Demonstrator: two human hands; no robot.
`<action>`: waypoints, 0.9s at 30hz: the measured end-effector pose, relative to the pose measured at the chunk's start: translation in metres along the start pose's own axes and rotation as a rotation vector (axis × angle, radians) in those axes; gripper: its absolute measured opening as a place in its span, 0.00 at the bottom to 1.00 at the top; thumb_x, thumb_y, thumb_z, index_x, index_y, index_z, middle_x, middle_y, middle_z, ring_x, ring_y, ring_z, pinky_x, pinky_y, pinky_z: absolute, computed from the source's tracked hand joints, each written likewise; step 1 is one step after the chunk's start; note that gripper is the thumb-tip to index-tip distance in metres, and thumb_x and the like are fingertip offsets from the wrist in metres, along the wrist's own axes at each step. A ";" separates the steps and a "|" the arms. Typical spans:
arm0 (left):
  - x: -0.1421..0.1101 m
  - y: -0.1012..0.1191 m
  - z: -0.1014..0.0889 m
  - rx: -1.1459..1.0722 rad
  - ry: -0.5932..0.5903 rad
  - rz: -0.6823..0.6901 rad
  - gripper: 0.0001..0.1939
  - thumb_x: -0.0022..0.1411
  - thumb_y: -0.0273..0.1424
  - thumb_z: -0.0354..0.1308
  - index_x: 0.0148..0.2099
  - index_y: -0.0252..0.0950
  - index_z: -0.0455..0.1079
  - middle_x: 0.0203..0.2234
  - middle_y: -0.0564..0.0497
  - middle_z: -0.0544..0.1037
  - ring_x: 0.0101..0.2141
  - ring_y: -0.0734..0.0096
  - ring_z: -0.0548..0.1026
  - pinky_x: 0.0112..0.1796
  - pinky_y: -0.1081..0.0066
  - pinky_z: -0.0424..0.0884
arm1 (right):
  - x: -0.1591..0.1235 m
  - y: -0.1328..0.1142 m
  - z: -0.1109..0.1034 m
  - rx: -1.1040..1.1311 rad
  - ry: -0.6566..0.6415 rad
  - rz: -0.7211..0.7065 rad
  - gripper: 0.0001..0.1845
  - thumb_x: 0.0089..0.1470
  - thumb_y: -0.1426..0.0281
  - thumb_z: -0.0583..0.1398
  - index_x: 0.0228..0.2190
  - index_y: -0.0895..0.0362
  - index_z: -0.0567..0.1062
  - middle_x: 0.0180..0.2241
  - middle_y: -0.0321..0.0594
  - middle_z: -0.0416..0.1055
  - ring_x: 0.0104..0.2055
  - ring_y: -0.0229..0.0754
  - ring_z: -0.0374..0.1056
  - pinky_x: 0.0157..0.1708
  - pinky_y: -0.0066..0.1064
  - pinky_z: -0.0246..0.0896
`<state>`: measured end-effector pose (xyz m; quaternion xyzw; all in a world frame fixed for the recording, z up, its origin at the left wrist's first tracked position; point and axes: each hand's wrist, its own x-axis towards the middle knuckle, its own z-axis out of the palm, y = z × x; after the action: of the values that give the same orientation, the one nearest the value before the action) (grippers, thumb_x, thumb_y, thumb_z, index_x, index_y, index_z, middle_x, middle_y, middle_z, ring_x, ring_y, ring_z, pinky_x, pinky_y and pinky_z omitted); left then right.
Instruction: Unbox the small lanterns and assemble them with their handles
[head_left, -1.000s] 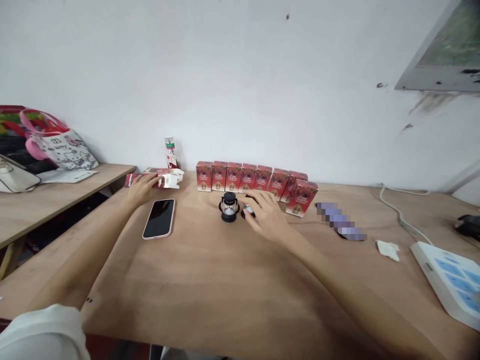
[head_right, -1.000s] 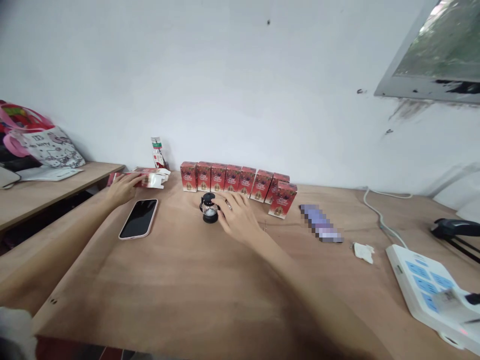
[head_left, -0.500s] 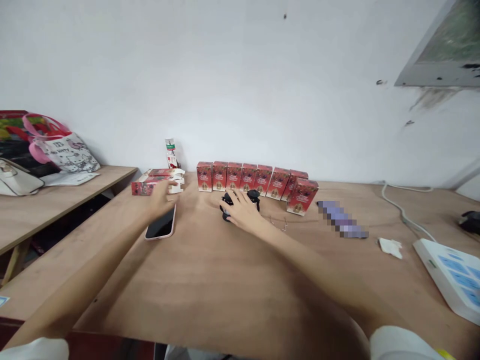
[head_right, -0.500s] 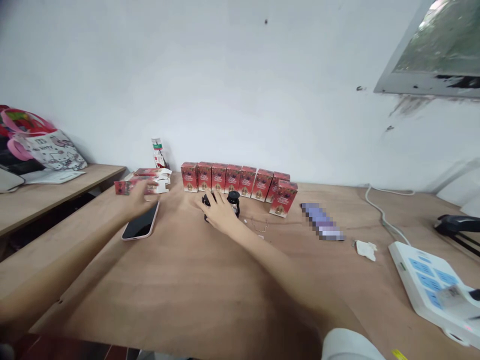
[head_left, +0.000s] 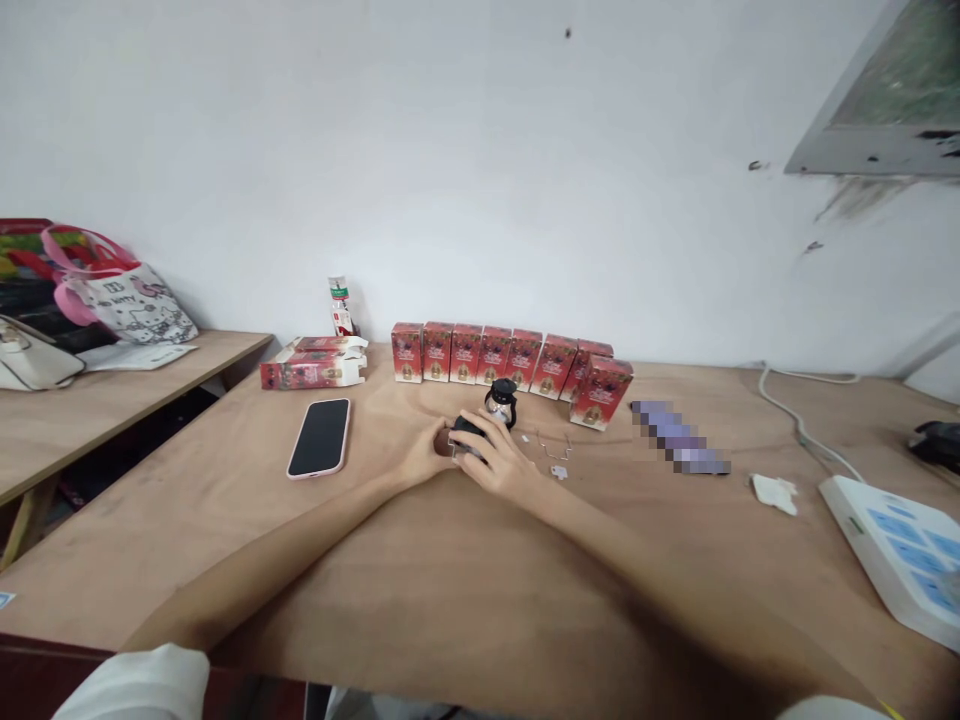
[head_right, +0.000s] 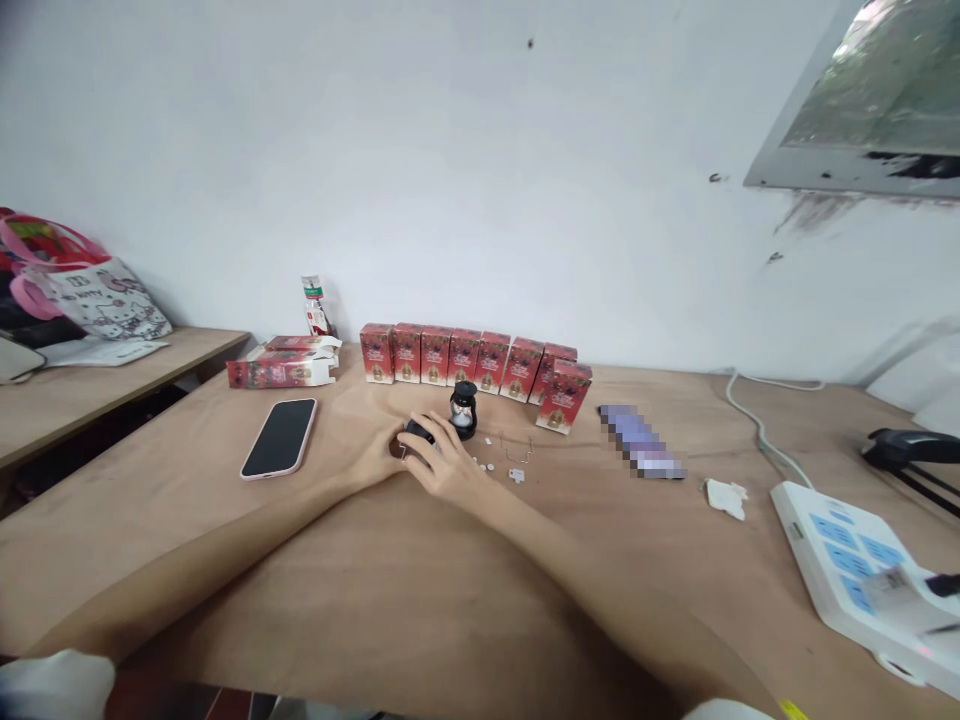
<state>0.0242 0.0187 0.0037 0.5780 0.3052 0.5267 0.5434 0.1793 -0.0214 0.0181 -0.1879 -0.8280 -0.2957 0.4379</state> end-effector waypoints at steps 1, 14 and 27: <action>-0.001 0.000 0.000 0.018 -0.047 -0.007 0.24 0.27 0.22 0.72 0.32 0.36 0.71 0.34 0.48 0.76 0.40 0.58 0.73 0.47 0.58 0.67 | -0.001 -0.002 -0.002 0.034 0.020 0.012 0.08 0.56 0.78 0.56 0.26 0.56 0.69 0.40 0.43 0.72 0.55 0.49 0.60 0.50 0.48 0.65; -0.065 0.014 0.026 -0.128 -0.125 -0.252 0.27 0.38 0.39 0.71 0.40 0.35 0.66 0.35 0.51 0.72 0.42 0.64 0.70 0.45 0.66 0.65 | 0.014 -0.019 -0.029 0.255 0.316 0.348 0.09 0.54 0.80 0.56 0.35 0.54 0.67 0.37 0.41 0.67 0.45 0.44 0.68 0.39 0.40 0.68; -0.062 0.015 0.024 -0.095 0.389 -0.243 0.26 0.33 0.37 0.72 0.32 0.34 0.63 0.26 0.54 0.70 0.28 0.73 0.70 0.25 0.75 0.68 | -0.003 -0.020 -0.038 0.200 0.240 0.773 0.07 0.58 0.69 0.55 0.27 0.55 0.67 0.25 0.36 0.68 0.29 0.38 0.65 0.30 0.31 0.60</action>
<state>0.0276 -0.0495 0.0041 0.3984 0.4466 0.5725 0.5604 0.1933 -0.0616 0.0256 -0.4058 -0.6641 -0.0476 0.6261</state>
